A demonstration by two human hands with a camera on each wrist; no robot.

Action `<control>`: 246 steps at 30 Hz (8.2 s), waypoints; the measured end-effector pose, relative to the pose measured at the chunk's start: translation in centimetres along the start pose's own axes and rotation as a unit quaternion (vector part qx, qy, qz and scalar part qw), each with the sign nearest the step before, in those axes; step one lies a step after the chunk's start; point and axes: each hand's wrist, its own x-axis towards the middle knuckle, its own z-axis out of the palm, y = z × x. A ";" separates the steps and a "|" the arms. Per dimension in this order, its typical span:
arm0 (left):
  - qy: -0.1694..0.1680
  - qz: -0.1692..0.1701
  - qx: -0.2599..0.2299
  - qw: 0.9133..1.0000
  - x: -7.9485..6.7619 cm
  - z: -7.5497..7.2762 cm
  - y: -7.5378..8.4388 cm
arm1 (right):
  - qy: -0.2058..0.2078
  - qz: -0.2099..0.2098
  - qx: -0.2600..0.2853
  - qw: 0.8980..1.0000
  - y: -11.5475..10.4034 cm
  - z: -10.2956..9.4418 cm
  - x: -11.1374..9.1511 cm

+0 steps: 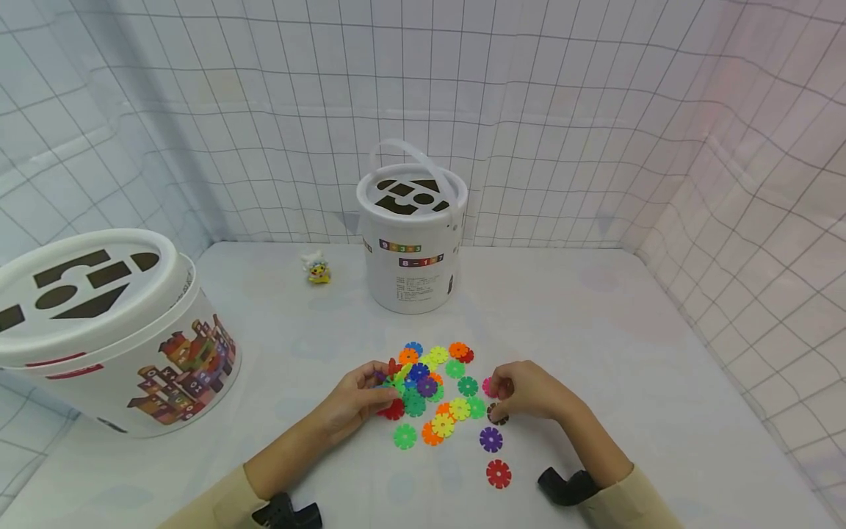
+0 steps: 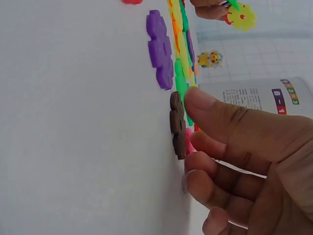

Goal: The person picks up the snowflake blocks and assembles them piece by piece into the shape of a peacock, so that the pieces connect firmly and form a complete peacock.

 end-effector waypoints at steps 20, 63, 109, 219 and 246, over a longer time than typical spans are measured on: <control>0.037 0.032 -0.003 0.999 0.3 0.1 -0.2 | 0.036 -0.111 0.120 0.986 -2.1 1.7 1.4; -0.027 0.051 0.052 0.997 -0.2 -0.4 -0.9 | 0.120 -0.286 0.045 0.950 -6.4 6.0 3.6; 0.002 0.044 0.039 0.998 -0.1 0.1 -0.4 | 0.114 -0.202 0.092 0.968 -5.9 5.4 3.9; 0.086 0.043 0.082 0.992 0.2 0.4 -0.9 | -0.171 -0.043 -0.004 0.984 -2.7 2.1 -1.7; 0.075 0.028 0.029 0.996 0.4 0.4 -0.8 | -0.129 -0.086 0.021 0.988 -1.4 1.9 -1.6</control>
